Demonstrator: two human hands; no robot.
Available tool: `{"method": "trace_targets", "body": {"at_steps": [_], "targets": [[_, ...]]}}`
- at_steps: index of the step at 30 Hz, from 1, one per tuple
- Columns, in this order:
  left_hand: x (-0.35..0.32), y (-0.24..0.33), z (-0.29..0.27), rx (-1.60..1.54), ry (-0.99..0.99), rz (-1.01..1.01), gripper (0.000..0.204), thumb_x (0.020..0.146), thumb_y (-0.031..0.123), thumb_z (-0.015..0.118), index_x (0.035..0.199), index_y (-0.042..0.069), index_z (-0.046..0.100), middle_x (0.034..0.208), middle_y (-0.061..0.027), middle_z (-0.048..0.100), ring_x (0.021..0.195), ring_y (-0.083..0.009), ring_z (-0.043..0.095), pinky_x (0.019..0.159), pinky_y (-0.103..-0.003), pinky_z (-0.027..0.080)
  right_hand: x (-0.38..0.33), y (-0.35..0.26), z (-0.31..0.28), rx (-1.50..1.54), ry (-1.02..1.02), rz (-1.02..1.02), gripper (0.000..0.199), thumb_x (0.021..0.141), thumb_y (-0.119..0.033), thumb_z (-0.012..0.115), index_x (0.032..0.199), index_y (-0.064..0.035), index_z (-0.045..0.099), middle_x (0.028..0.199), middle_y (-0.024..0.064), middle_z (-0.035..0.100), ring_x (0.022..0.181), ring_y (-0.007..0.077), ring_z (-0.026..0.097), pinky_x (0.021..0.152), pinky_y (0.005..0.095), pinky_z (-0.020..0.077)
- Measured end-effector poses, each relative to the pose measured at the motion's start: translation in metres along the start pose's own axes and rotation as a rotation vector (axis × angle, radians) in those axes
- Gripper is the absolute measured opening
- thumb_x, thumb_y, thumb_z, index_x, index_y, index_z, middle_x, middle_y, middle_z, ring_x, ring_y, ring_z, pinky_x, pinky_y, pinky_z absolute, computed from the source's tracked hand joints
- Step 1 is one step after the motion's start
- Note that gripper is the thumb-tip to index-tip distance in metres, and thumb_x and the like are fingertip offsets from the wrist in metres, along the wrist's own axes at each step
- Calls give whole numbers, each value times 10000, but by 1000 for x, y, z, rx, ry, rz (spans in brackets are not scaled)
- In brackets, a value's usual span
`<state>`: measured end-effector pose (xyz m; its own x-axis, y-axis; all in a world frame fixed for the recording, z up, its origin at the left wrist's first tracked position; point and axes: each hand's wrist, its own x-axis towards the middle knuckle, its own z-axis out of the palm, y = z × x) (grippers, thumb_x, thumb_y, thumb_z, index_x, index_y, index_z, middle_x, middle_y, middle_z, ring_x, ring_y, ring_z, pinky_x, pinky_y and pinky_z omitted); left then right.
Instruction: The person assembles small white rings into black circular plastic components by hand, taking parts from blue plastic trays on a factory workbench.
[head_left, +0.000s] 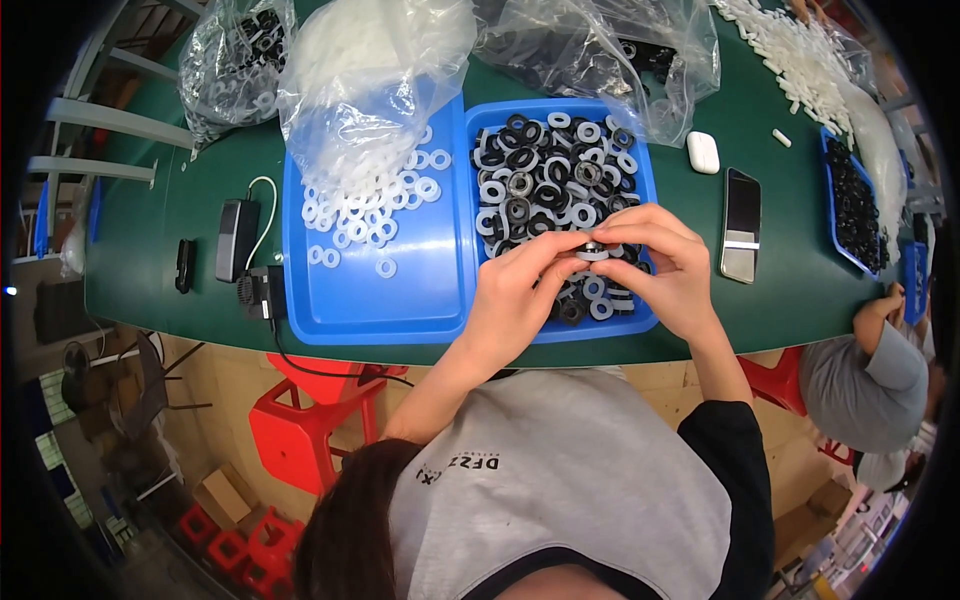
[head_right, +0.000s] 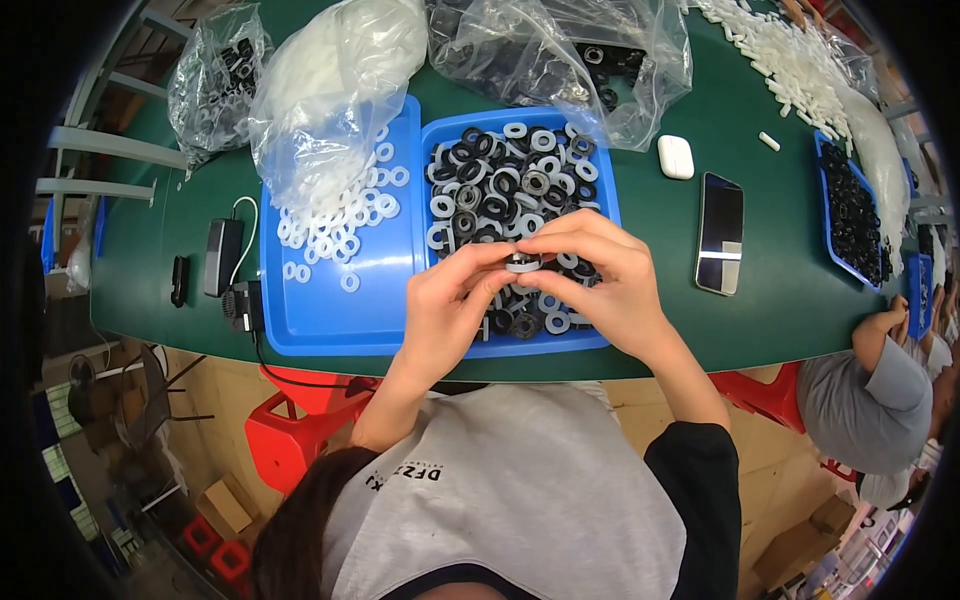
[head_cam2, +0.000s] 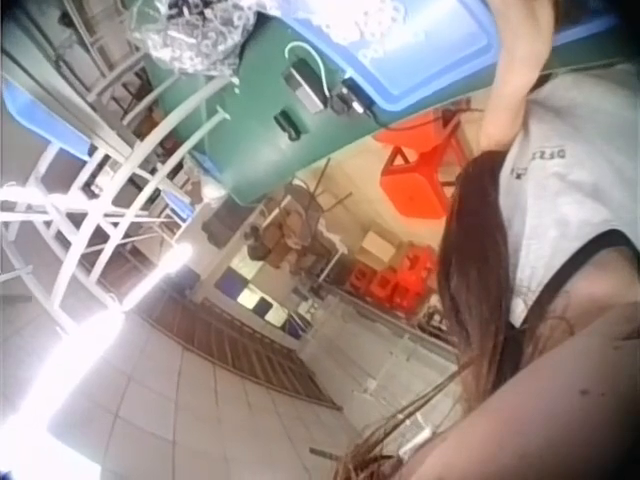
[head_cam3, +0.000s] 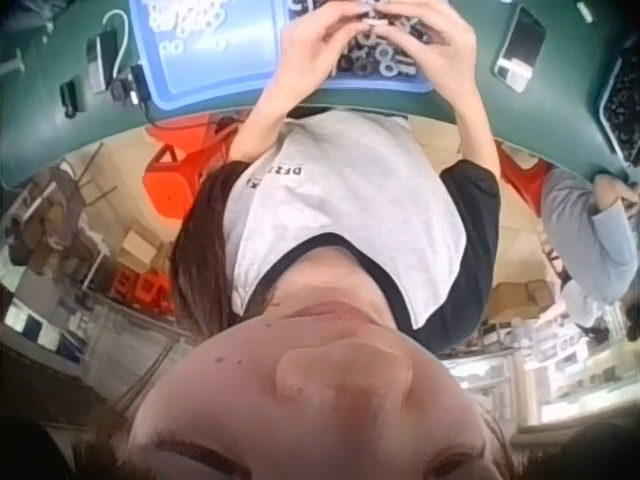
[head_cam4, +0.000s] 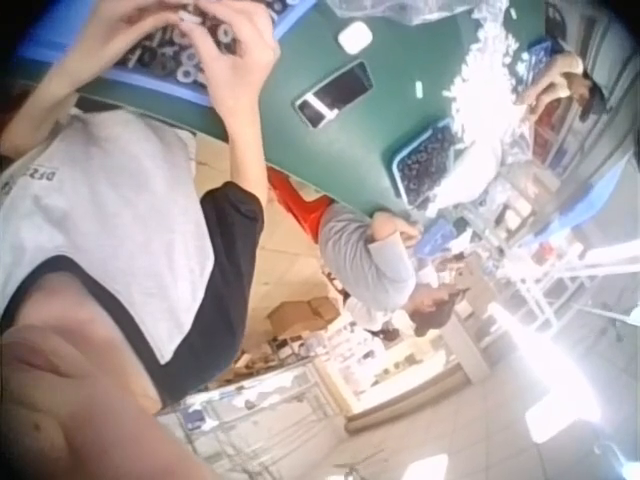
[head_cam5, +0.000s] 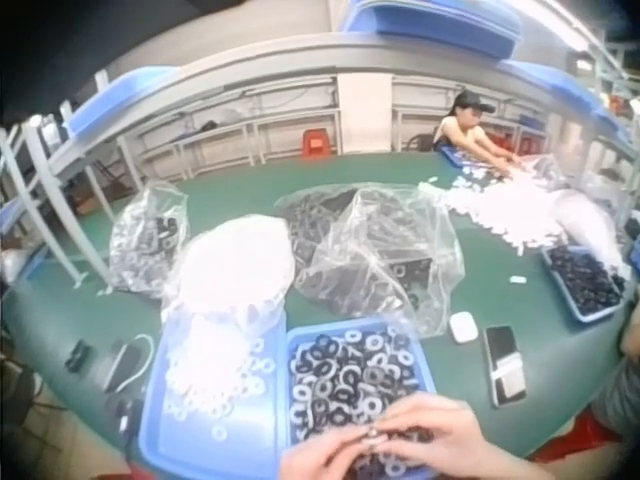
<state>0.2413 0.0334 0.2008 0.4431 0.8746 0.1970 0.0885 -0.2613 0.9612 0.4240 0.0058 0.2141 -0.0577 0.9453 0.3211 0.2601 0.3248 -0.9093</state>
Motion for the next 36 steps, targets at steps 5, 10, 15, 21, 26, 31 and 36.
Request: {"method": "trace_targets", "body": {"at_steps": [5,10,15,21,26,31,36], "targets": [[-6,7,1,-111,68,21,229,850,-12,627,1078,5,625,912,-113,667,803,-184,682,665,-265,535,0,-18,4,-154,37,-139,272,699,27,751,962,-13,695,916,93,631,819,185,611,705,279,508],[-8,17,-11,62,22,141,273,818,-35,638,1086,17,634,953,-122,666,827,-228,669,700,-288,538,-1,-29,12,-134,57,-182,272,695,30,752,954,0,674,910,90,629,818,202,606,704,294,501],[-6,23,-15,133,71,407,304,781,-95,631,1076,-21,629,991,-149,668,851,-262,665,710,-308,543,-3,-31,18,-188,116,-433,386,635,-1,807,986,-9,646,920,93,634,863,247,610,743,328,497],[-10,34,-17,-24,91,470,306,742,-130,647,1035,-50,614,1017,-199,662,878,-310,664,725,-345,557,0,-48,19,-112,183,-438,444,587,-37,837,991,-27,651,946,90,636,883,258,617,727,332,514],[-8,38,-20,-54,74,594,305,724,-125,667,1010,-39,601,1018,-230,658,885,-330,665,751,-359,562,1,-55,15,-225,149,-530,419,574,-65,847,953,-38,671,939,73,630,875,241,610,712,322,513],[-9,37,-19,-175,70,641,320,711,-120,683,1010,-39,602,1017,-240,656,898,-323,666,770,-383,558,-1,-62,14,-240,146,-546,397,559,-87,847,923,-52,690,924,55,620,850,218,598,696,309,506],[-10,45,-24,-175,-4,630,241,789,-97,622,1016,-46,557,1018,-277,636,879,-364,668,767,-430,568,-3,-64,11,-215,92,-565,386,562,-91,838,918,-53,694,912,55,614,835,221,595,679,311,507]]}}
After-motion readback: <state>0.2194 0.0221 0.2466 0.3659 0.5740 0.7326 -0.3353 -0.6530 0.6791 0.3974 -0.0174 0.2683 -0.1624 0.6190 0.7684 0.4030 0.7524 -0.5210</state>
